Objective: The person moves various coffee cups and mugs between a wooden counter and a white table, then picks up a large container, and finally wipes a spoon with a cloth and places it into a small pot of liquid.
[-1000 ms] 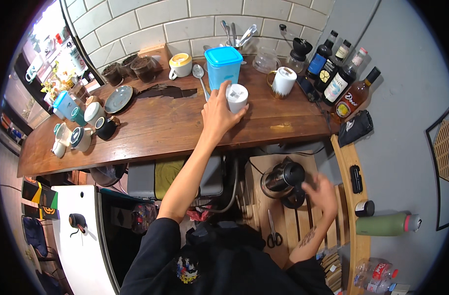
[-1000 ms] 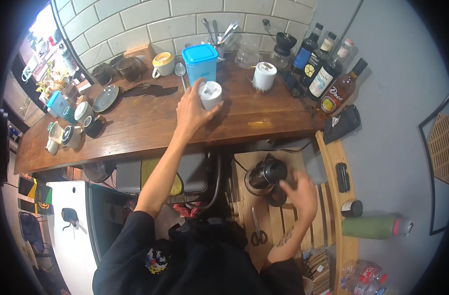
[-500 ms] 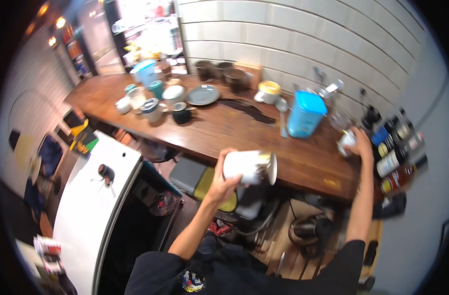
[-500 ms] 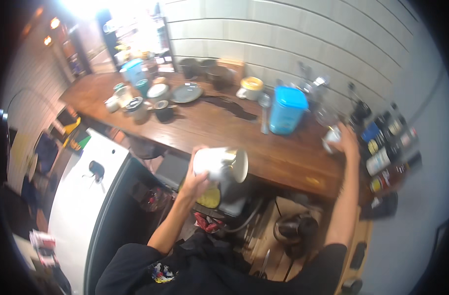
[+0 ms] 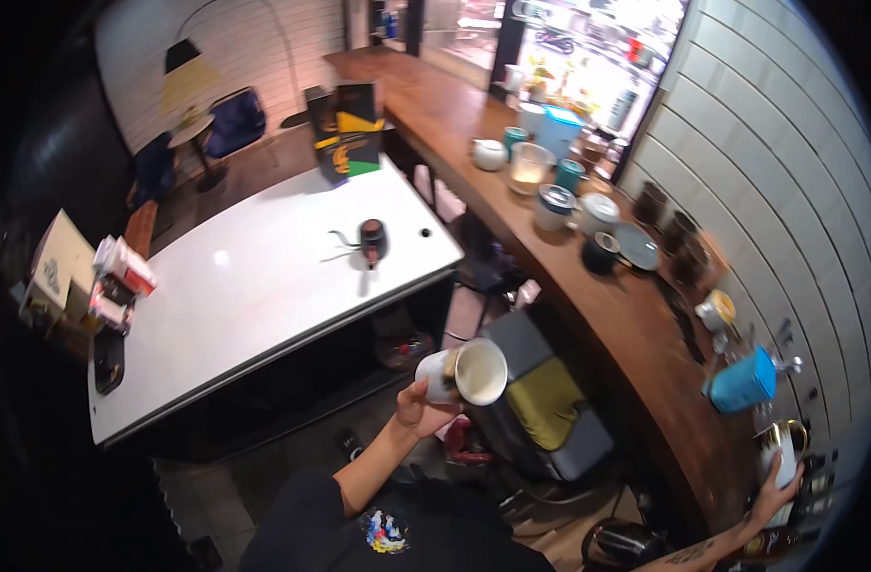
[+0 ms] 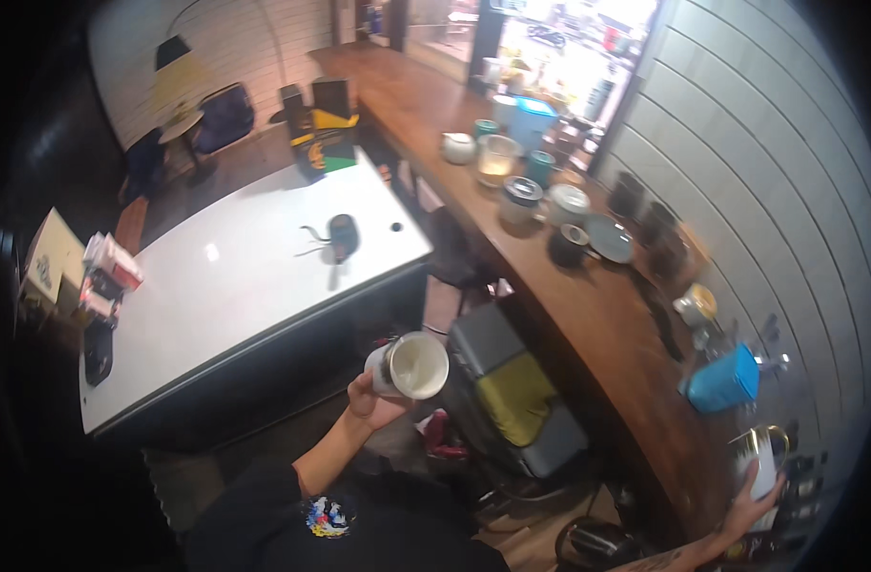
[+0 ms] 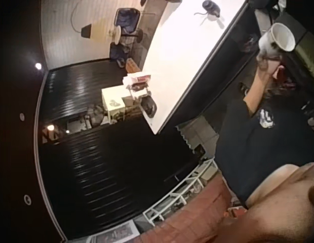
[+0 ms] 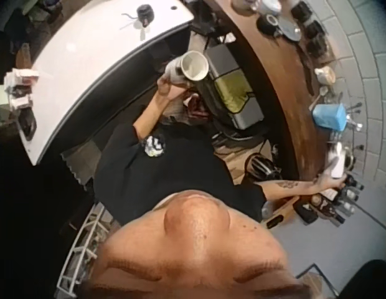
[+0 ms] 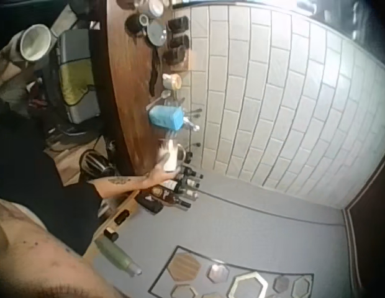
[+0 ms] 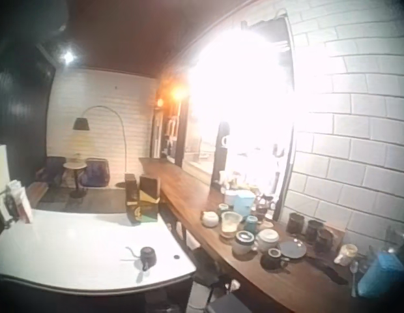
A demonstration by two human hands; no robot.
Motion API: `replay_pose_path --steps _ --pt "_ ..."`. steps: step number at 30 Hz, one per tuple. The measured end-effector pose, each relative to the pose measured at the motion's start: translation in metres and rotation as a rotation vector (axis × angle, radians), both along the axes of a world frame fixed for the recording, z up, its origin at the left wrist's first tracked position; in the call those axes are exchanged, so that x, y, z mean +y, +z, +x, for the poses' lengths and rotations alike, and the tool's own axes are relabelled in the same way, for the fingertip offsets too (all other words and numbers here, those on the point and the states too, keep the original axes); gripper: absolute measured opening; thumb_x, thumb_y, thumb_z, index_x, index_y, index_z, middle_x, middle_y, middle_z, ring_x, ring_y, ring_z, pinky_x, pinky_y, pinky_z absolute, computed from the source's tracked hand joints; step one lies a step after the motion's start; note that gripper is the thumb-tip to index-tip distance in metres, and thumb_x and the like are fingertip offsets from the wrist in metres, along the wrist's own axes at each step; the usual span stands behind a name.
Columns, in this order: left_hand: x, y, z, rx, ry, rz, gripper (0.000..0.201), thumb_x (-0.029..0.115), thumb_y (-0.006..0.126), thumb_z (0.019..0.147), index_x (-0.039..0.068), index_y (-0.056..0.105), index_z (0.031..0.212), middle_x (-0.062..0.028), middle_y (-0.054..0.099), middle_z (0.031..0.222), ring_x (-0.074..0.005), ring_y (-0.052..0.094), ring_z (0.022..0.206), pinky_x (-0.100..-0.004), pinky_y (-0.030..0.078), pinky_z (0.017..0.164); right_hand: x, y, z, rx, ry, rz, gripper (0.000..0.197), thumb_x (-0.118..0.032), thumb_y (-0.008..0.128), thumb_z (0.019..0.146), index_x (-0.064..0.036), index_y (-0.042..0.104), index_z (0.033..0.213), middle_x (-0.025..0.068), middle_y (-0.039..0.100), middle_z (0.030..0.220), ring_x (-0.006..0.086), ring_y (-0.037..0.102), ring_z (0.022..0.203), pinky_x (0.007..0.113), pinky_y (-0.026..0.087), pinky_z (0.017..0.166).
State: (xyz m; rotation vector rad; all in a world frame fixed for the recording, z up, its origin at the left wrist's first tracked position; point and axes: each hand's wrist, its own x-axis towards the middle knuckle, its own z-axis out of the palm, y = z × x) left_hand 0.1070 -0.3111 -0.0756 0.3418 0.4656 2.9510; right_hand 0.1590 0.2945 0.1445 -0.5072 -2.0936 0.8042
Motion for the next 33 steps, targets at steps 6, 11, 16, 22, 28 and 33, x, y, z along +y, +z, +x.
replay_pose_path --steps 6,11,16,22,28,33 --pt "-0.154 0.0 0.027 -0.098 0.198 0.027 0.088 0.035 0.078 0.077 -0.004 0.035 0.144 -0.0252 0.051 0.134 -0.035 0.054 0.123 -0.046 0.043 0.108 -0.322 -0.11 -0.054 0.051 0.516 -1.176 0.06 -0.051 0.063 0.091 -0.0049 0.053 0.128 0.011 0.059 0.117 0.0248 0.06 0.102 0.039 0.052 0.085" --pt "-0.277 0.02 0.066 -0.047 0.365 -0.241 0.093 0.023 0.082 0.074 -0.005 0.029 0.145 -0.0221 0.048 0.138 -0.0307 0.056 0.121 -0.0427 0.046 0.105 -0.553 -0.209 -0.085 -0.431 1.027 -1.866 0.065 -0.06 0.067 0.085 -0.0118 0.056 0.126 0.0167 0.063 0.116 0.0372 0.061 0.102 0.053 0.052 0.084" --pt "-0.366 0.025 0.122 -0.133 0.615 -0.439 0.097 0.012 0.084 0.067 -0.002 0.03 0.146 -0.0154 0.052 0.13 -0.028 0.053 0.124 -0.0406 0.042 0.106 -0.736 -0.233 -0.094 -0.817 1.608 -1.925 0.088 -0.049 0.079 0.078 -0.0052 0.042 0.144 0.0248 0.05 0.137 0.0452 0.046 0.13 0.061 0.033 0.113" --pt "-0.427 0.001 0.152 -0.297 0.757 -0.853 0.093 0.009 0.08 0.062 0.002 0.039 0.145 -0.0086 0.053 0.13 -0.0214 0.05 0.124 -0.0386 0.04 0.106 -0.871 -0.232 -0.119 -1.039 1.959 -1.618 0.1 -0.032 0.091 0.065 0.0013 0.038 0.143 0.0257 0.052 0.136 0.0384 0.053 0.126 0.054 0.043 0.107" --pt "-0.454 -0.032 0.143 -0.401 1.0 -0.545 0.084 0.013 0.083 0.061 0.004 0.047 0.136 -0.0084 0.057 0.126 -0.0226 0.054 0.121 -0.0392 0.043 0.104 -0.967 -0.226 -0.155 -0.932 2.121 -0.898 0.075 -0.011 0.091 0.064 0.0036 0.052 0.127 0.0096 0.065 0.11 0.0183 0.061 0.107 0.034 0.049 0.095" --pt "-0.501 -0.035 0.121 -0.375 1.06 -0.561 0.092 0.001 0.08 0.062 0.006 0.039 0.144 -0.0145 0.052 0.138 -0.0294 0.054 0.125 -0.0455 0.047 0.103 -1.028 -0.255 -0.179 -0.857 2.066 -0.616 0.061 -0.004 0.09 0.064 0.0053 0.058 0.115 0.0108 0.067 0.104 0.0173 0.065 0.097 0.033 0.055 0.086"
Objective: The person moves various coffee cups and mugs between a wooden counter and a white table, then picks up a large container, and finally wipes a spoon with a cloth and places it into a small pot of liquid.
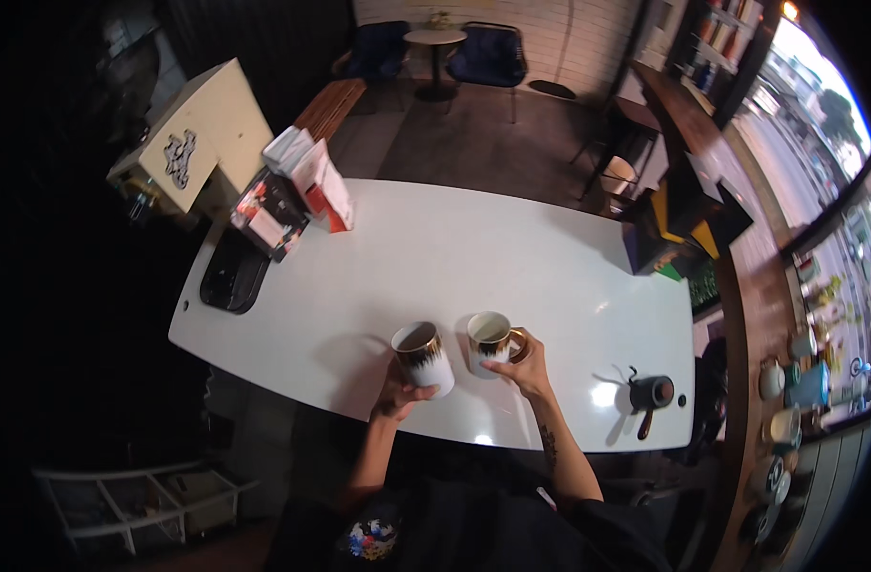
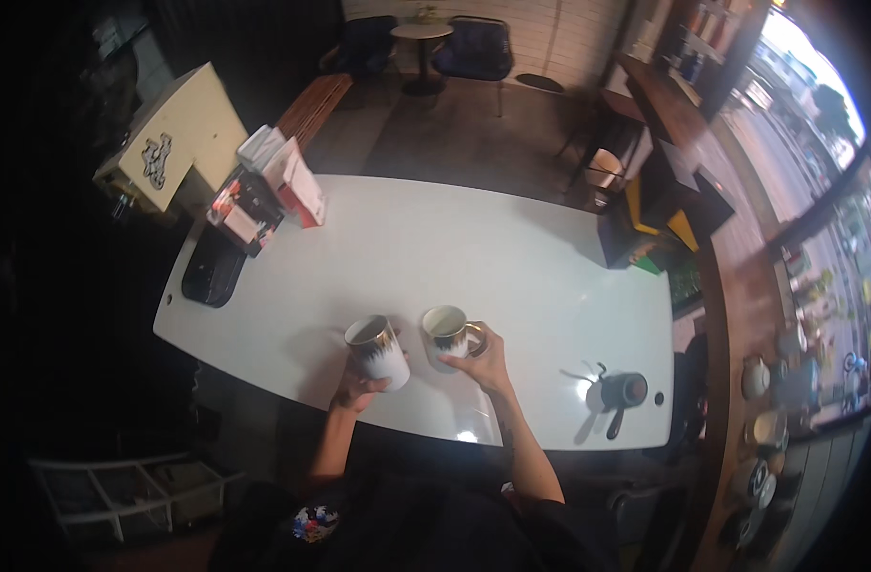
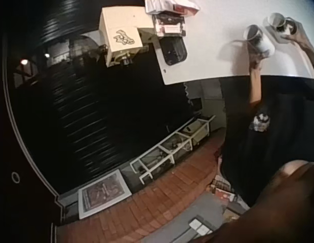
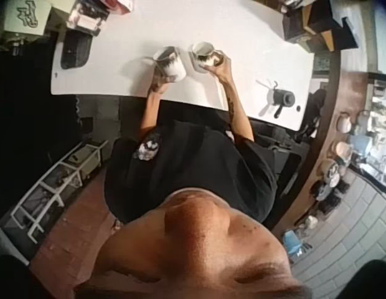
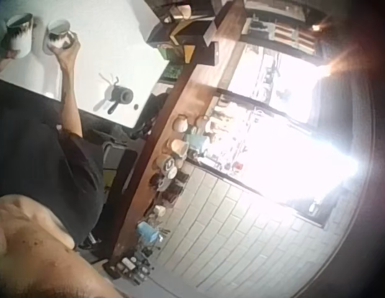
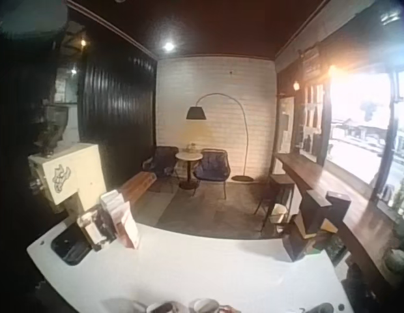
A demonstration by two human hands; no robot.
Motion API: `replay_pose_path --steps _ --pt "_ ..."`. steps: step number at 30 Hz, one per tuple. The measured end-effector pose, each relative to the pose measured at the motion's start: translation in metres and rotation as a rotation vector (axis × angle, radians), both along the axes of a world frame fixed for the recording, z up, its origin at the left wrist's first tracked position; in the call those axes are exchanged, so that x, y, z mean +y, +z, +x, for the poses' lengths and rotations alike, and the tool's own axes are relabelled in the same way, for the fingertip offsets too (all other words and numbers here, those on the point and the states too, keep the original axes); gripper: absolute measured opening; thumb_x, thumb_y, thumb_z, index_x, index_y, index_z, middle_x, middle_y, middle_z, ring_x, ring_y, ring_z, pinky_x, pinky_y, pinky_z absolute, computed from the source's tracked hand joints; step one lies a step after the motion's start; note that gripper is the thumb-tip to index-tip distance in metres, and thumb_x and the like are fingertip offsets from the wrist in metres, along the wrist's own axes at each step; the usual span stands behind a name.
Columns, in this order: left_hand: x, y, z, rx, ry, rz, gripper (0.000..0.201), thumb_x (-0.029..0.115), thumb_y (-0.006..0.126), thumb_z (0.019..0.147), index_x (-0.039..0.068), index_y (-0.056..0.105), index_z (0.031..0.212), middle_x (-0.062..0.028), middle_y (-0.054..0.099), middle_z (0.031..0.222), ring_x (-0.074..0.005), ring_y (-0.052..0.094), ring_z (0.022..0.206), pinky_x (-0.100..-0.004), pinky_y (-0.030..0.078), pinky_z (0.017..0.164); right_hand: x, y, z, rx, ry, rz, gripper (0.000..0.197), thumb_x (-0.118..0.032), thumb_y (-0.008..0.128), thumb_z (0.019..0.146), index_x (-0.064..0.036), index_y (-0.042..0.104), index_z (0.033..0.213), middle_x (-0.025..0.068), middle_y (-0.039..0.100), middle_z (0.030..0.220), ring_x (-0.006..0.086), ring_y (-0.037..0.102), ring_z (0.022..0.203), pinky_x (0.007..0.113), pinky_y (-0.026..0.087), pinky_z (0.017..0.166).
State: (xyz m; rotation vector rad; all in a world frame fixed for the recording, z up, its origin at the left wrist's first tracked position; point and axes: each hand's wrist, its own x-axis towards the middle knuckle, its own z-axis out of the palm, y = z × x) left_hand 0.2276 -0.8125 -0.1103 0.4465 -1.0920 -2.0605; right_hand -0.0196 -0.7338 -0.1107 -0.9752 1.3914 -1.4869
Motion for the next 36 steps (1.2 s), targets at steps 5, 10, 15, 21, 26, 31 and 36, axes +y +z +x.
replay_pose_path --steps 5,10,15,21,26,31,36 --pt "-0.037 -0.024 0.014 -0.173 0.289 -0.086 0.078 0.005 0.084 0.06 0.008 0.05 0.13 -0.0076 0.061 0.118 -0.0242 0.06 0.113 -0.043 0.052 0.096 -0.06 -0.002 0.011 0.034 0.028 0.012 0.057 0.001 0.089 0.064 0.0046 0.059 0.112 0.0124 0.068 0.104 0.0187 0.066 0.096 0.032 0.056 0.083" --pt "-0.093 -0.015 0.061 -0.453 0.668 -0.492 0.096 0.019 0.092 0.058 0.005 0.031 0.131 -0.0112 0.046 0.125 -0.0237 0.049 0.118 -0.0407 0.043 0.101 -0.119 -0.002 0.051 -0.022 0.042 -0.057 0.055 0.005 0.088 0.063 0.0042 0.06 0.11 0.0081 0.067 0.099 0.0147 0.064 0.092 0.03 0.053 0.081" --pt "-0.154 -0.019 0.125 -0.528 0.809 -0.573 0.108 0.022 0.092 0.058 0.005 0.024 0.14 -0.0126 0.043 0.129 -0.0261 0.046 0.122 -0.0427 0.04 0.105 -0.197 -0.017 0.114 -0.003 0.129 -0.073 0.061 0.007 0.086 0.064 0.0042 0.057 0.118 0.0069 0.066 0.099 0.0147 0.063 0.092 0.03 0.053 0.083" --pt "-0.22 -0.013 0.182 -0.872 0.679 -0.655 0.104 0.024 0.091 0.059 0.007 0.031 0.142 -0.013 0.046 0.13 -0.0309 0.044 0.126 -0.045 0.034 0.11 -0.292 -0.037 0.186 0.155 0.124 -0.027 0.074 -0.002 0.089 0.065 0.0043 0.05 0.127 0.0162 0.06 0.119 0.0255 0.062 0.11 0.039 0.056 0.091" --pt "-0.256 -0.031 0.204 -0.889 0.688 -0.786 0.105 0.025 0.092 0.059 0.006 0.032 0.144 -0.0144 0.049 0.129 -0.029 0.047 0.124 -0.0412 0.036 0.106 -0.349 -0.046 0.214 0.201 0.105 -0.189 0.069 -0.01 0.09 0.064 0.0023 0.054 0.121 0.0155 0.064 0.115 0.025 0.064 0.106 0.041 0.052 0.095" --pt "-0.278 -0.034 0.213 -0.722 0.711 -0.653 0.107 0.025 0.092 0.06 0.004 0.031 0.145 -0.0153 0.051 0.13 -0.0292 0.049 0.126 -0.0397 0.038 0.108 -0.369 -0.02 0.246 0.375 0.07 -0.137 0.059 -0.007 0.091 0.063 -0.0005 0.058 0.111 0.0099 0.068 0.099 0.0186 0.067 0.093 0.033 0.053 0.084" --pt "-0.287 -0.023 0.209 -0.801 0.737 -0.621 0.118 0.021 0.093 0.056 0.003 0.025 0.151 -0.0215 0.045 0.139 -0.0357 0.046 0.131 -0.0437 0.039 0.109 -0.381 -0.025 0.261 0.521 0.028 -0.093 0.062 -0.017 0.093 0.063 -0.001 0.056 0.11 0.011 0.068 0.095 0.0203 0.066 0.086 0.035 0.054 0.078"
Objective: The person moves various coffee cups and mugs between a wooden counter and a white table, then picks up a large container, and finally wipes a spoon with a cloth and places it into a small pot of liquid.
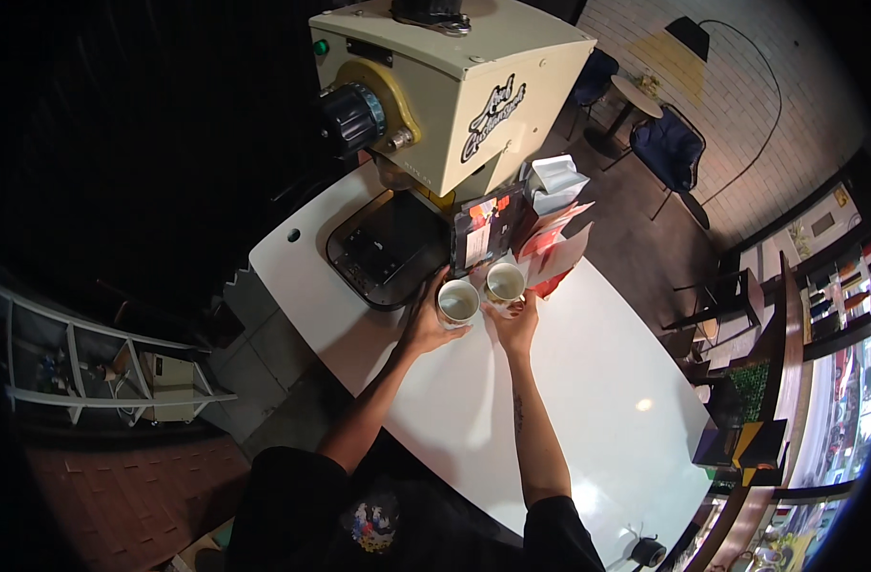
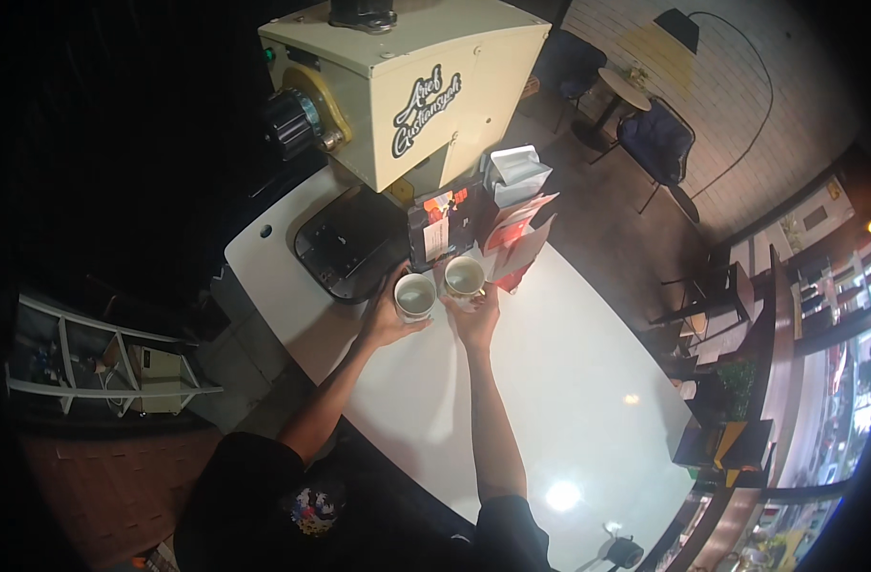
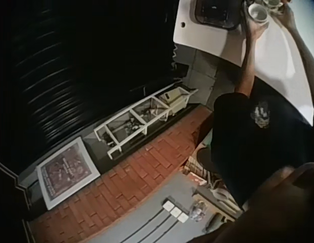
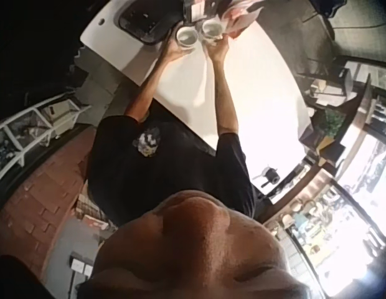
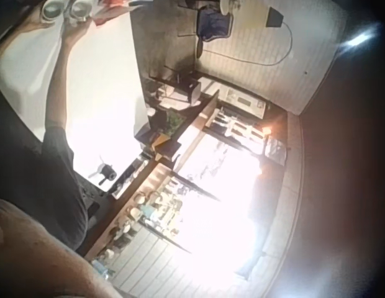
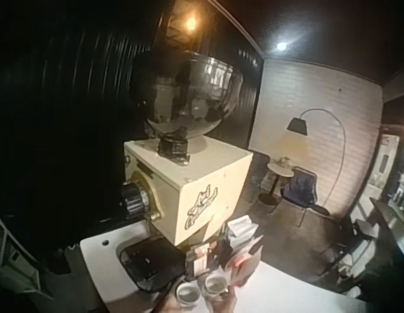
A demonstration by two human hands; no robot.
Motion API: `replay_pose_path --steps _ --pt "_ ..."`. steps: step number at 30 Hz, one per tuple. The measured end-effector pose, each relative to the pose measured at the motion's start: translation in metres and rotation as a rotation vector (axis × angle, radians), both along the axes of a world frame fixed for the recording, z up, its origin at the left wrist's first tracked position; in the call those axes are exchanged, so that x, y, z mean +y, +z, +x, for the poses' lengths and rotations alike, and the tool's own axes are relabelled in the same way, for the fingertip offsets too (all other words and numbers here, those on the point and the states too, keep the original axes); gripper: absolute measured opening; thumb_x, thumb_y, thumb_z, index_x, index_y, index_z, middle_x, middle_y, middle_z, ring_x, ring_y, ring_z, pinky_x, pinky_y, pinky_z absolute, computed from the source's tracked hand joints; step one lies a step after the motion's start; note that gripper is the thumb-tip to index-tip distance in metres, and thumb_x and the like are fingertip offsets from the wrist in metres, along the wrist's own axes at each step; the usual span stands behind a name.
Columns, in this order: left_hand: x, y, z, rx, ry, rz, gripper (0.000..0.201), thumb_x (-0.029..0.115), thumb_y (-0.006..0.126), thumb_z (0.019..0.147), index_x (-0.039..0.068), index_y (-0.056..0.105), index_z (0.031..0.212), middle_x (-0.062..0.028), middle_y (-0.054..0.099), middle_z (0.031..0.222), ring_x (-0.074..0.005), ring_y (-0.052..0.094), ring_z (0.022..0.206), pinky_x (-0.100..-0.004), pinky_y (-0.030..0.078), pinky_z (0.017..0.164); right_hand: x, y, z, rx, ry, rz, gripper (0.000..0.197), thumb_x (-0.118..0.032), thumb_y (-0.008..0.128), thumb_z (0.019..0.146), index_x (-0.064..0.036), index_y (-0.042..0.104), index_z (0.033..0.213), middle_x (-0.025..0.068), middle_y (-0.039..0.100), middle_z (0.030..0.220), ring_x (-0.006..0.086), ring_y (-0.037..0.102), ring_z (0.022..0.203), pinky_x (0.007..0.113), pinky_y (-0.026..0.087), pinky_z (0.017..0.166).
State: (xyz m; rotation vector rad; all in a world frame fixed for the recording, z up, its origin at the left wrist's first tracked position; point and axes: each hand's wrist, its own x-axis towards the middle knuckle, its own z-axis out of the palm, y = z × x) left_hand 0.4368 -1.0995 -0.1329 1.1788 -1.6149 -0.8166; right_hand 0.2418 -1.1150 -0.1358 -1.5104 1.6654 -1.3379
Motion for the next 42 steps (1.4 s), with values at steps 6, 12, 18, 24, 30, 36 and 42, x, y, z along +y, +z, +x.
replay_pose_path --steps 6,12,18,24,30,36,42 --pt "0.011 0.004 -0.007 0.07 0.106 0.007 0.125 0.026 0.096 0.055 0.006 0.02 0.153 -0.0236 0.037 0.144 -0.038 0.041 0.133 -0.0458 0.037 0.11 0.027 -0.017 -0.022 0.138 0.055 -0.024 0.09 -0.012 0.084 0.076 -0.0023 0.031 0.147 0.0166 0.048 0.131 0.0246 0.061 0.102 0.034 0.055 0.078" --pt "0.088 0.012 -0.021 0.187 0.337 -0.288 0.07 0.023 0.079 0.075 -0.002 0.037 0.125 -0.013 0.042 0.11 -0.0256 0.044 0.099 -0.0406 0.039 0.089 0.143 0.037 -0.083 -0.135 -0.058 0.346 0.047 -0.008 0.07 0.09 0.0047 0.05 0.13 0.01 0.061 0.109 0.0153 0.064 0.088 0.028 0.054 0.077" --pt "0.169 0.031 -0.184 0.487 -0.554 0.011 0.04 0.023 0.07 0.085 0.001 0.046 0.108 -0.0062 0.048 0.088 -0.0148 0.048 0.079 -0.0327 0.043 0.077 0.325 0.063 -0.173 -0.214 -0.376 0.357 0.029 -0.013 0.068 0.094 0.0058 0.062 0.116 0.0042 0.064 0.091 0.0084 0.061 0.075 0.026 0.051 0.069" --pt "0.307 0.081 -0.363 0.171 -1.457 0.273 0.032 0.021 0.065 0.094 0.004 0.053 0.118 -0.0037 0.057 0.089 -0.0117 0.056 0.077 -0.0273 0.049 0.071 0.55 0.097 -0.198 -0.239 -0.952 0.074 0.029 -0.021 0.066 0.094 0.0012 0.066 0.112 0.0058 0.066 0.087 0.0112 0.061 0.071 0.025 0.049 0.064" --pt "0.511 0.121 -0.471 0.082 -2.144 0.294 0.025 0.018 0.057 0.1 0.004 0.055 0.121 -0.0025 0.059 0.096 -0.0086 0.057 0.085 -0.0245 0.048 0.075 0.768 0.12 -0.157 -0.307 -1.572 -0.226 0.014 -0.01 0.067 0.092 -0.0032 0.069 0.104 -0.0008 0.065 0.081 0.0047 0.057 0.071 0.021 0.046 0.066" --pt "0.732 0.164 -0.524 0.053 -2.494 0.198 0.026 0.016 0.058 0.1 0.002 0.055 0.121 -0.0032 0.059 0.099 -0.0089 0.056 0.091 -0.025 0.046 0.083 0.973 0.146 -0.167 -0.031 -1.894 -0.397 0.009 -0.006 0.064 0.093 -0.0003 0.067 0.099 -0.0005 0.065 0.079 0.0032 0.057 0.07 0.019 0.045 0.063" --pt "0.899 0.183 -0.586 0.241 -2.382 -0.149 0.028 0.013 0.068 0.09 0.002 0.06 0.115 -0.0096 0.059 0.097 -0.0218 0.059 0.091 -0.0328 0.049 0.084 1.134 0.167 -0.219 0.103 -2.066 -0.288 0.009 -0.004 0.062 0.094 0.0015 0.065 0.1 0.0018 0.064 0.08 0.0045 0.057 0.07 0.02 0.046 0.063"
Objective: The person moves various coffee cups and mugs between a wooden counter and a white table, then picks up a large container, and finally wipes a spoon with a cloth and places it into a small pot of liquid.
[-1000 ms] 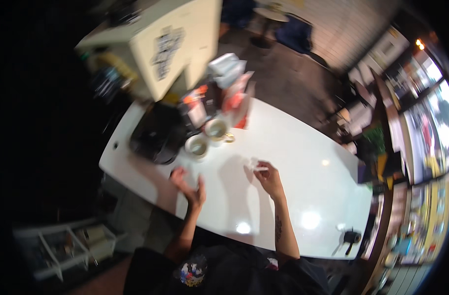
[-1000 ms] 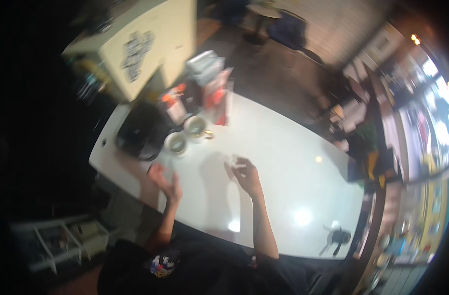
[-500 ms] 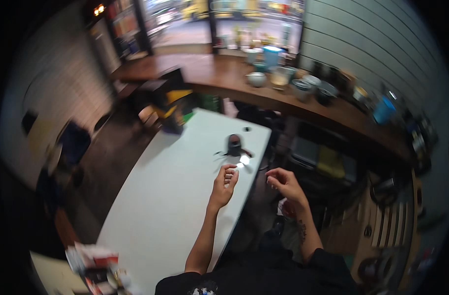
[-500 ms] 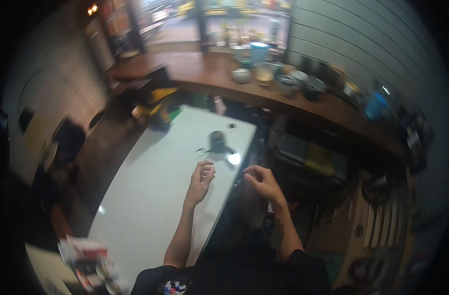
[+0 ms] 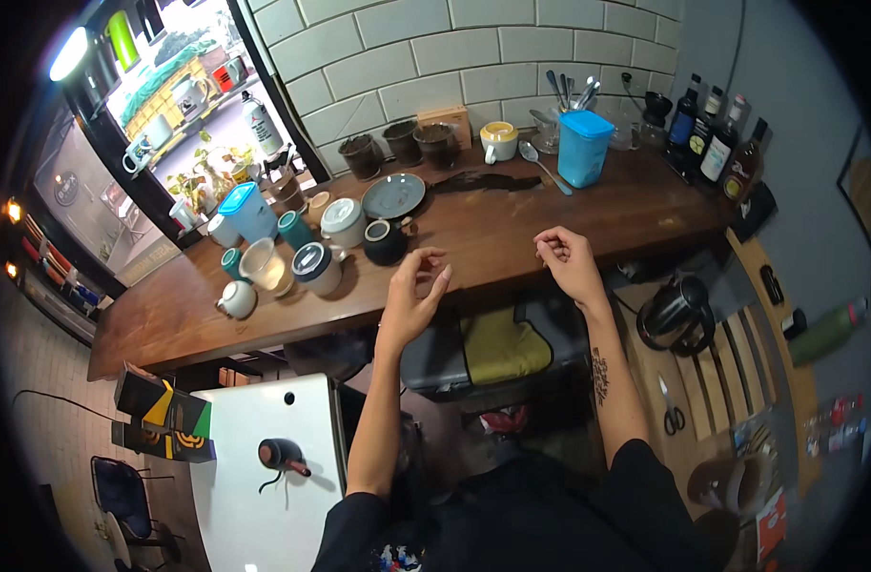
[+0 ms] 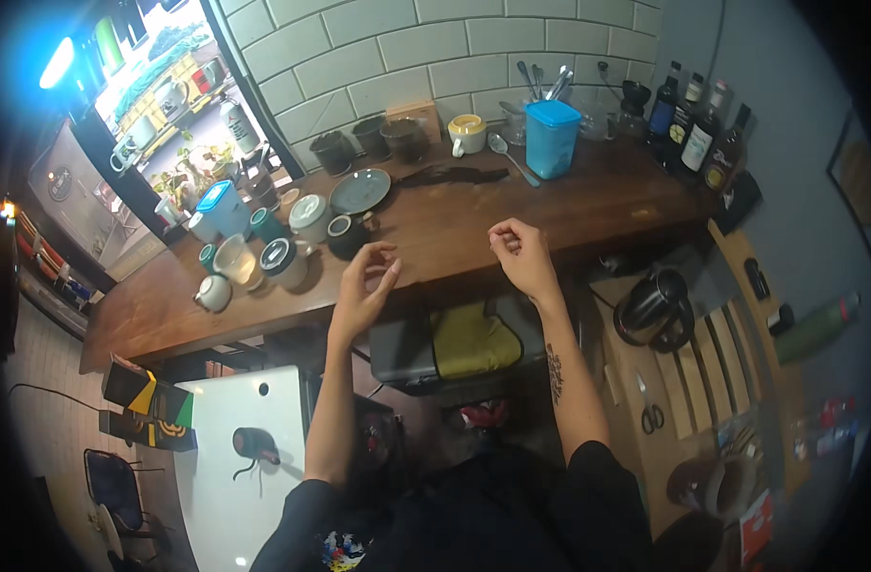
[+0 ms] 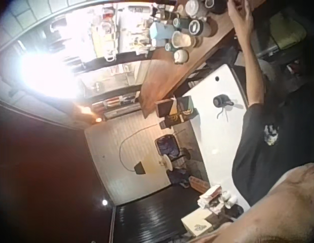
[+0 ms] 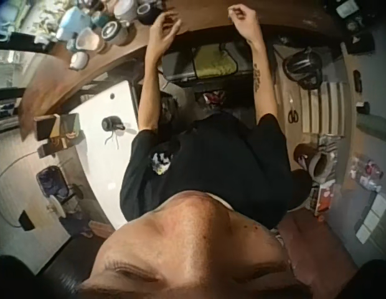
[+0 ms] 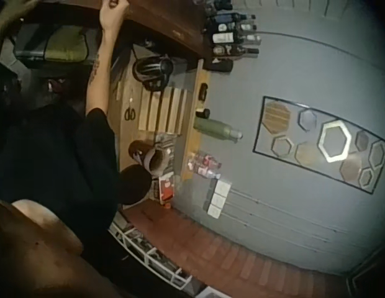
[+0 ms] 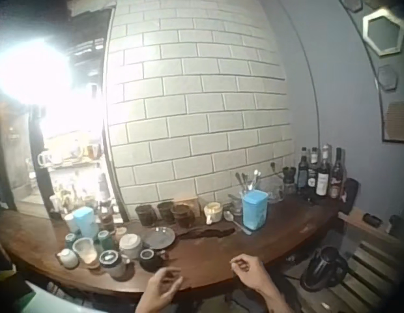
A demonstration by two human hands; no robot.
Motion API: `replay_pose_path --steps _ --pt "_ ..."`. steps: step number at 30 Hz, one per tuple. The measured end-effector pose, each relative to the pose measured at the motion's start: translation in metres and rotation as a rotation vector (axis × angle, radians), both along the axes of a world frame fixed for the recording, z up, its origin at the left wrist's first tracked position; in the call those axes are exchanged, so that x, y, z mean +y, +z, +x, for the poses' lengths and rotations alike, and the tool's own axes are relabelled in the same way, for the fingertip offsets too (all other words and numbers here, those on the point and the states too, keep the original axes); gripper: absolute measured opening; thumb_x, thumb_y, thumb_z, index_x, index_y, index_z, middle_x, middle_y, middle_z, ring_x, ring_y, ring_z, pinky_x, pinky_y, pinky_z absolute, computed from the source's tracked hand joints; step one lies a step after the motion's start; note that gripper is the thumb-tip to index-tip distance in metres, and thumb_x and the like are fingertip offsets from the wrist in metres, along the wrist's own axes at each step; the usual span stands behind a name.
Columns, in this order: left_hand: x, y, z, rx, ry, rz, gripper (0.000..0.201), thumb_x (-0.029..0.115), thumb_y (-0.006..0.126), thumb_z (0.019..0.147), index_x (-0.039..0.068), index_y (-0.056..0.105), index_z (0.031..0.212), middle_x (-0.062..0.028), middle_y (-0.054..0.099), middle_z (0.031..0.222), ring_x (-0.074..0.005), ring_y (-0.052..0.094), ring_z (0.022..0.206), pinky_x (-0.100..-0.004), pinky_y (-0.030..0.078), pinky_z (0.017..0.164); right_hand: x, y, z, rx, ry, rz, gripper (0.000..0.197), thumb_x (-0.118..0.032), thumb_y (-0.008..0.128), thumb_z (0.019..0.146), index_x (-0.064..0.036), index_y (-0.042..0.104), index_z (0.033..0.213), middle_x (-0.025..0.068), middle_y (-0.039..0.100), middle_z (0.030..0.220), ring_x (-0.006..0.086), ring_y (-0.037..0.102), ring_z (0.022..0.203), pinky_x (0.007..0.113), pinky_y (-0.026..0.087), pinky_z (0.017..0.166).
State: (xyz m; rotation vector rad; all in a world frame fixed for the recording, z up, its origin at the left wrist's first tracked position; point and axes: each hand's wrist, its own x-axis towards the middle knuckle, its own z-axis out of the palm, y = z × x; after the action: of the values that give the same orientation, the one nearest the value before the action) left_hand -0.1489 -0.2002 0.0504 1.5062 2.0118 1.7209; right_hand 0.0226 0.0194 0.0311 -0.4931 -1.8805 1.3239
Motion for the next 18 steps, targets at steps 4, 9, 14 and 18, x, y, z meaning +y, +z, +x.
replay_pose_path --steps 4,9,14,18 --pt "0.024 0.029 -0.036 0.355 0.314 -0.085 0.033 0.01 0.071 0.082 0.006 0.063 0.113 -0.0138 0.059 0.109 -0.0335 0.053 0.108 -0.0411 0.044 0.094 0.04 -0.004 -0.047 -0.161 0.024 0.097 0.014 -0.009 0.068 0.089 0.0018 0.066 0.098 0.0015 0.065 0.078 0.0053 0.056 0.068 0.022 0.047 0.062" --pt "0.005 0.052 -0.124 0.581 0.535 -0.308 0.042 0.017 0.072 0.082 0.011 0.062 0.122 -0.02 0.056 0.121 -0.0398 0.051 0.114 -0.0455 0.044 0.096 0.007 0.009 -0.132 -0.113 0.252 0.277 0.03 -0.017 0.076 0.083 -0.0003 0.064 0.106 0.006 0.065 0.092 0.0122 0.06 0.082 0.028 0.05 0.073" --pt "0.002 0.044 -0.202 0.607 0.429 -0.797 0.084 0.025 0.085 0.068 0.021 0.046 0.142 -0.0214 0.042 0.143 -0.0445 0.048 0.125 -0.0505 0.046 0.102 -0.037 0.019 -0.22 -0.159 0.331 0.735 0.069 -0.035 0.085 0.069 -0.006 0.057 0.125 0.0163 0.053 0.126 0.0344 0.051 0.116 0.047 0.038 0.102" --pt "-0.006 0.027 -0.222 0.651 0.413 -0.874 0.107 0.022 0.091 0.057 0.028 0.037 0.149 -0.0242 0.041 0.144 -0.0486 0.044 0.129 -0.0506 0.044 0.106 -0.06 0.008 -0.256 -0.534 0.518 0.883 0.088 -0.044 0.088 0.062 -0.0108 0.047 0.133 0.018 0.052 0.131 0.039 0.051 0.123 0.061 0.036 0.101"
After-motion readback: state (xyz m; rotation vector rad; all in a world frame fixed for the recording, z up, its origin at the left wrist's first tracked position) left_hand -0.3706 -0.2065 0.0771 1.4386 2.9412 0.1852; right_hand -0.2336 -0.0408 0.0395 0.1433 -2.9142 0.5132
